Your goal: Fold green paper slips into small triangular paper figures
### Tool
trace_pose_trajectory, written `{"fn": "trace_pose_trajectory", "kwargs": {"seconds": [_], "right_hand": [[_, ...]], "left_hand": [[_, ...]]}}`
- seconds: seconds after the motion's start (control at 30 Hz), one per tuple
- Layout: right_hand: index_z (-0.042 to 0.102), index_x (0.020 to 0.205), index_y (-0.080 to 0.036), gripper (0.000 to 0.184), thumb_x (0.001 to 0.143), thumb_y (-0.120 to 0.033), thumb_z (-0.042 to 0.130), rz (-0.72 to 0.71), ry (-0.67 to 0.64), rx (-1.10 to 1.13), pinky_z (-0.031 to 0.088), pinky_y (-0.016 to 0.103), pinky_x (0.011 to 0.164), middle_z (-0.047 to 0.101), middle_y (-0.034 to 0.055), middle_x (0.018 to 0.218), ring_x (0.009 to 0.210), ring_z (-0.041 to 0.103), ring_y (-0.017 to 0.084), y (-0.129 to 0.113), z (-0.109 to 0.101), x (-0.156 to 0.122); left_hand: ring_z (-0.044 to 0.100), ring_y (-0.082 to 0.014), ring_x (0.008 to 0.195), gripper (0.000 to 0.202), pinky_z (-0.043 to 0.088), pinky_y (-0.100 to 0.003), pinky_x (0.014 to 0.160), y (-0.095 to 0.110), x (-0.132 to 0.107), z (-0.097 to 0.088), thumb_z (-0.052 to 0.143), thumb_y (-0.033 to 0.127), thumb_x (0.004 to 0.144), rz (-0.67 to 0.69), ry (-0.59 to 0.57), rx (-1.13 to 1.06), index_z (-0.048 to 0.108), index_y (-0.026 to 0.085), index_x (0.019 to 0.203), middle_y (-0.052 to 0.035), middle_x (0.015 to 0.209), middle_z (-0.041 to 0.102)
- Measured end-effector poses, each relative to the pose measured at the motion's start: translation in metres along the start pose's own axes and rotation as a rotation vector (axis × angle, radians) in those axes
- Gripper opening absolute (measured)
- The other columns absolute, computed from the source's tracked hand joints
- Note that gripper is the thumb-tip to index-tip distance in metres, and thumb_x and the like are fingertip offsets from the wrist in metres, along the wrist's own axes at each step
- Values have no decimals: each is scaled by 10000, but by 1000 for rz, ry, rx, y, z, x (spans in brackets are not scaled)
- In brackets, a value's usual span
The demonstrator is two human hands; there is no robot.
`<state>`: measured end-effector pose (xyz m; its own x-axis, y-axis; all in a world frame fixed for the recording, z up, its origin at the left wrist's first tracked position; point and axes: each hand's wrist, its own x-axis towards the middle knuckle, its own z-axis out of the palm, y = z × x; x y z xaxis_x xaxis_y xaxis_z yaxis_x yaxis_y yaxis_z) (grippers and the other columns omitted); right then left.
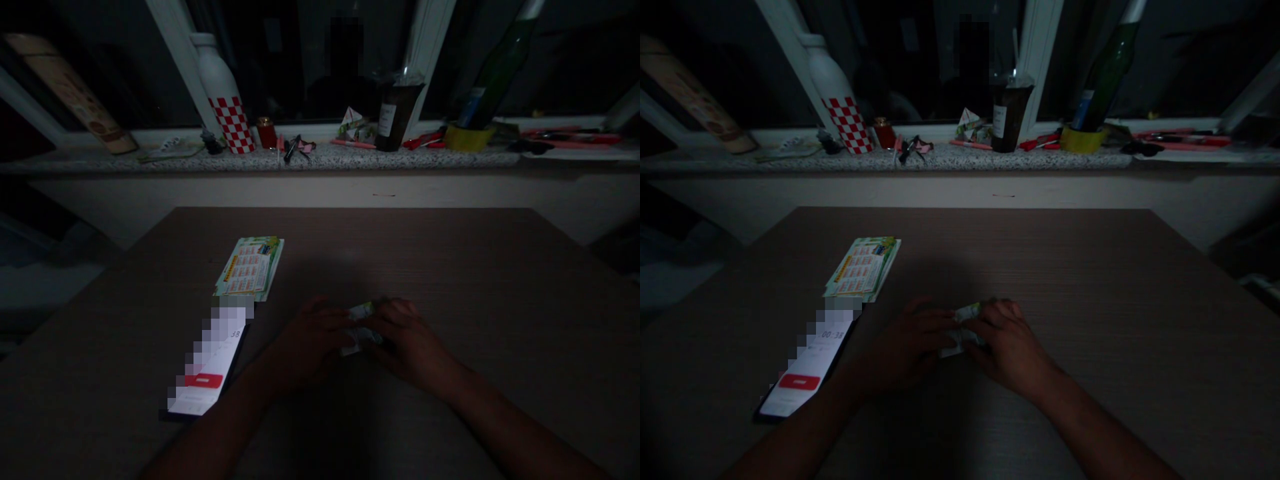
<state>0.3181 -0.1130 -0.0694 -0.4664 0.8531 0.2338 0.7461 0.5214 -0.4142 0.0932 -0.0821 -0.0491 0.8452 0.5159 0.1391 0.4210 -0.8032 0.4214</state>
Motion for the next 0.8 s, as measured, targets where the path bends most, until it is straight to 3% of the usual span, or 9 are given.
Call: {"fn": "trace_pose_trajectory", "kwargs": {"seconds": [0.3,0.53,0.8], "right_hand": [[610,1201,-309,352,853,-256,606,-9,-43,-27,356,419,867,609,65,995,988,499,259,0,0,0],[613,1208,-309,374,836,-270,626,-7,-42,-18,354,413,862,605,70,986,970,496,255,-1,-1,0],[606,1218,-308,392,828,-268,622,10,-59,-10,338,431,878,604,76,1020,990,490,274,0,1,1]], "left_hand": [[540,-191,1160,301,136,-452,1108,-3,-3,-6,569,132,777,-33,1,24,632,258,1043,-7,1213,645],[594,-180,943,167,290,-401,1014,1,0,-12,549,174,828,-72,20,22,647,218,955,-22,964,685],[551,-199,873,133,368,-371,879,1,6,-5,493,215,877,-201,20,83,623,190,881,-37,870,629]]}}
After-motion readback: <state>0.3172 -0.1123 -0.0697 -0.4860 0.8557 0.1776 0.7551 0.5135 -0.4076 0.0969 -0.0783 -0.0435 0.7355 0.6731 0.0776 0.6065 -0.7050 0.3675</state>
